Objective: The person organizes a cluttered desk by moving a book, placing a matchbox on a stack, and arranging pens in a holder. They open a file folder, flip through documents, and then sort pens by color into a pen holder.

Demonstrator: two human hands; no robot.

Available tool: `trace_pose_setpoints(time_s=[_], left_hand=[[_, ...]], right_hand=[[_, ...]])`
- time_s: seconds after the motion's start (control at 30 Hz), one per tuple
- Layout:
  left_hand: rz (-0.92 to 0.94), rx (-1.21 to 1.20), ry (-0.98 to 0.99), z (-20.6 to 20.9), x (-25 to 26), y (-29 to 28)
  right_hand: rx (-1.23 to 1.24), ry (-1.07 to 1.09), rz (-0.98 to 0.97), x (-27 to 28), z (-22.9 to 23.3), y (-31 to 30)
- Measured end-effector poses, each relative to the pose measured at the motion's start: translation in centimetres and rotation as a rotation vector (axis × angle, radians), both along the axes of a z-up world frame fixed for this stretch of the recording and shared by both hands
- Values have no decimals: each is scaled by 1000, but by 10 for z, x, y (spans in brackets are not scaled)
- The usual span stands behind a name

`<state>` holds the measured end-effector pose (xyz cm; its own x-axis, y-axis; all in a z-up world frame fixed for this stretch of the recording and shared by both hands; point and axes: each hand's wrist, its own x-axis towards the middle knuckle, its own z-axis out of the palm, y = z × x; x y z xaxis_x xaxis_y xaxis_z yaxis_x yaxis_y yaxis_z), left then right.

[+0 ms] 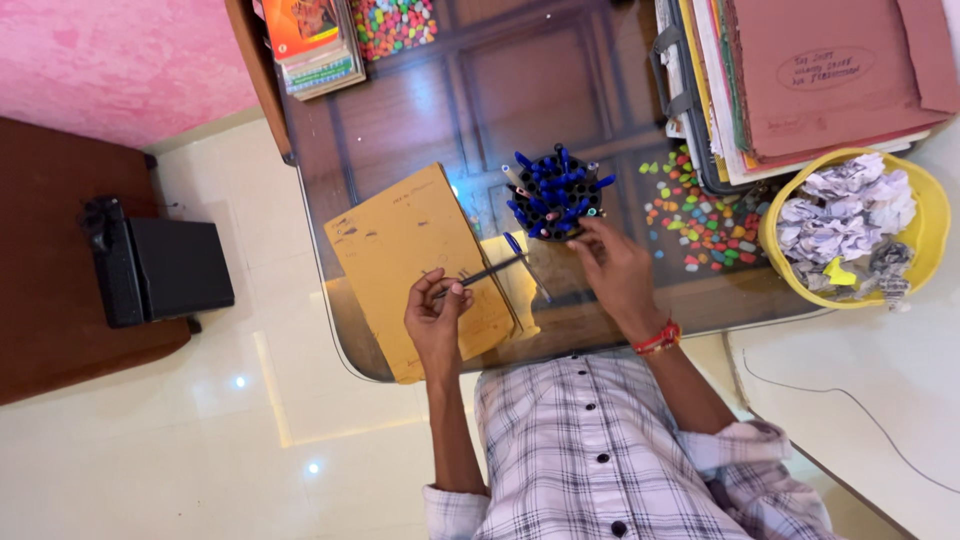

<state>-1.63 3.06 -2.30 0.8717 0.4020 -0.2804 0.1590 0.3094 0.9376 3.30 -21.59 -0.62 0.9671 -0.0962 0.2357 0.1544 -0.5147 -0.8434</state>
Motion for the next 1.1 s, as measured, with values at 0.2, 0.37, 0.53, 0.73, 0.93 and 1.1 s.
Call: trace_pose_setpoints(time_s=[0.2,0.37,0.53,0.73,0.93,1.1], left_hand=[[-85,-86,81,-4,9,-11],[-114,-354,131,-11,21,-20],[-300,-456,245,-20,22,-56],[-554,-192,267,-10,23,-92],[-626,865,150,-30,34,-79],[-652,1092,347,-79,38,-72]], right_hand=[[-199,-65,26,0,-4,-3],[64,120,106,-7,-15,-6],[498,232,195,-26,-22,-12],[512,39,20,-16,-13,-22],[400,-157,-123,28,25,-33],[-8,-185,-141,44,31,-24]])
